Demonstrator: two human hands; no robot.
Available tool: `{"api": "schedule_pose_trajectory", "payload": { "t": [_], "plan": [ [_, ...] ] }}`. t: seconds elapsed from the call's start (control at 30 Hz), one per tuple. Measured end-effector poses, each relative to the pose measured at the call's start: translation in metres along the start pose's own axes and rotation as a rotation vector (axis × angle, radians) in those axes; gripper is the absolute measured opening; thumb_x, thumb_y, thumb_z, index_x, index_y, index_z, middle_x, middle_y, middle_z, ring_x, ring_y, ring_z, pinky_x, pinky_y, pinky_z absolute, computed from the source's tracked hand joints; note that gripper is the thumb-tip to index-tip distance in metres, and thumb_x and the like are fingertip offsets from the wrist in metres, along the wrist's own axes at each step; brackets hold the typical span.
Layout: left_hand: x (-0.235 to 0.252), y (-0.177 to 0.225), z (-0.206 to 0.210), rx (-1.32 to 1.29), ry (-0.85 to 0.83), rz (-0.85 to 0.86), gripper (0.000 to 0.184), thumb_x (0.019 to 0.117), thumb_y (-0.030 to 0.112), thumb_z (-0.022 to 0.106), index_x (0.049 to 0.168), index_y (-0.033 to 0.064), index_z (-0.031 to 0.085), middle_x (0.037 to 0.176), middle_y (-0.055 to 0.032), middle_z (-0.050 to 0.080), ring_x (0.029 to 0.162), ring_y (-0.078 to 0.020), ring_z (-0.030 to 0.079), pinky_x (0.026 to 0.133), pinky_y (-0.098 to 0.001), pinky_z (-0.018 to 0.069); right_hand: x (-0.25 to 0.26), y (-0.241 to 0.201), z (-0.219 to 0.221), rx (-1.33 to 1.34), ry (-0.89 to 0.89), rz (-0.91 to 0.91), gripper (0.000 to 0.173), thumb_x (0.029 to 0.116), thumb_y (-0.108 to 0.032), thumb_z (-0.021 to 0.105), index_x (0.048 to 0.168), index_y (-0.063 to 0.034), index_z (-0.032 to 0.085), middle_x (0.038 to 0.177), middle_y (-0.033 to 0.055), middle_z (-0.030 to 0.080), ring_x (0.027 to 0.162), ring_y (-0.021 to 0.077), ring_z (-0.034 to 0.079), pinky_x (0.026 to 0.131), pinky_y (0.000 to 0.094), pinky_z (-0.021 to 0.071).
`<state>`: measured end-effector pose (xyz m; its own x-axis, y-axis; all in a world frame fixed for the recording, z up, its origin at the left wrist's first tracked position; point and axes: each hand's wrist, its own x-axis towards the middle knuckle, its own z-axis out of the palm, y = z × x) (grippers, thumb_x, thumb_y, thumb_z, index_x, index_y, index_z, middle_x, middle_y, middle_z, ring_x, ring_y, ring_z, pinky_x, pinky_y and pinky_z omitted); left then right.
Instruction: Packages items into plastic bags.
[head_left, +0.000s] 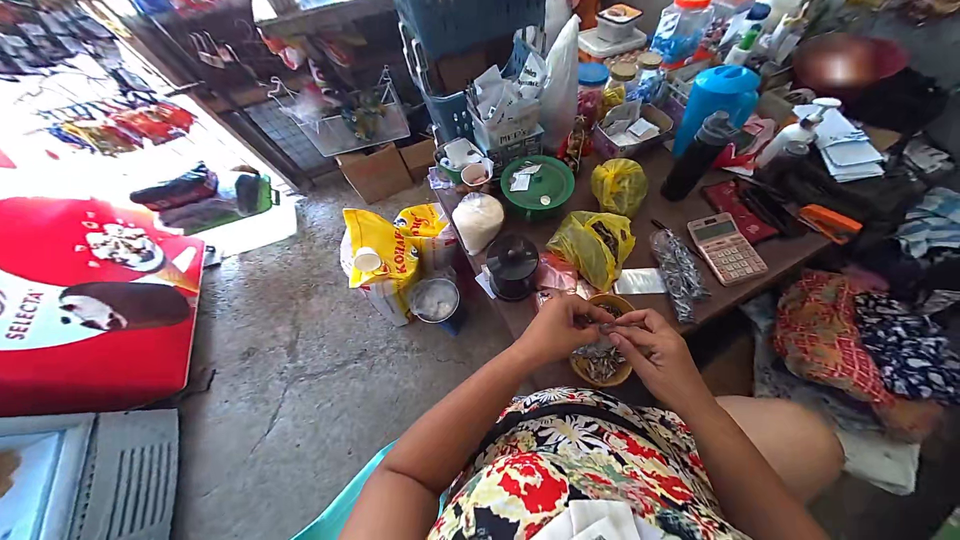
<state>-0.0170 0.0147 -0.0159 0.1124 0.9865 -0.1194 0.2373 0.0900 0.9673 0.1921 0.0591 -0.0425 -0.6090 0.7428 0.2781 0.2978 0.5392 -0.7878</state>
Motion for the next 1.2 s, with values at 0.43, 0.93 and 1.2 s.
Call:
{"api": "schedule_pose_trajectory", "payload": {
  "t": [0.43, 0.93, 1.2],
  "plan": [
    [0.001, -0.001, 0.000, -0.032, -0.009, -0.041, 0.019, 0.0926, 0.002, 0.065, 0.110, 0.0005, 0.074, 0.104, -0.0056, 0.068, 0.082, -0.0009, 0.062, 0.076, -0.0177, 0.0528, -0.006, 0.008, 0.010, -0.113, -0.107, -0.023, 0.027, 0.0909, -0.034, 0.074, 0.102, -0.0109, 0.080, 0.138, 0.0188, 0.060, 0.115, 0.0246, 0.064, 0.097, 0.0408, 0.0536],
    [-0.004, -0.008, -0.004, -0.037, -0.001, 0.014, 0.017, 0.0889, -0.007, 0.067, 0.104, -0.0020, 0.073, 0.098, -0.0085, 0.067, 0.076, -0.0055, 0.062, 0.070, -0.0206, 0.0543, -0.011, 0.003, 0.010, -0.280, -0.026, -0.178, 0.023, 0.0965, -0.026, 0.067, 0.101, -0.0058, 0.077, 0.130, 0.0221, 0.064, 0.112, 0.0384, 0.064, 0.093, 0.0532, 0.0522],
    [-0.001, -0.019, -0.008, -0.013, 0.016, 0.045, 0.017, 0.0884, -0.004, 0.067, 0.102, 0.0017, 0.074, 0.100, -0.0046, 0.070, 0.078, -0.0027, 0.065, 0.073, -0.0195, 0.0561, -0.007, 0.000, -0.003, -0.251, -0.013, -0.215, 0.020, 0.0995, -0.023, 0.065, 0.094, -0.0081, 0.077, 0.132, 0.0159, 0.065, 0.115, 0.0303, 0.063, 0.096, 0.0470, 0.0521]
  ]
}}
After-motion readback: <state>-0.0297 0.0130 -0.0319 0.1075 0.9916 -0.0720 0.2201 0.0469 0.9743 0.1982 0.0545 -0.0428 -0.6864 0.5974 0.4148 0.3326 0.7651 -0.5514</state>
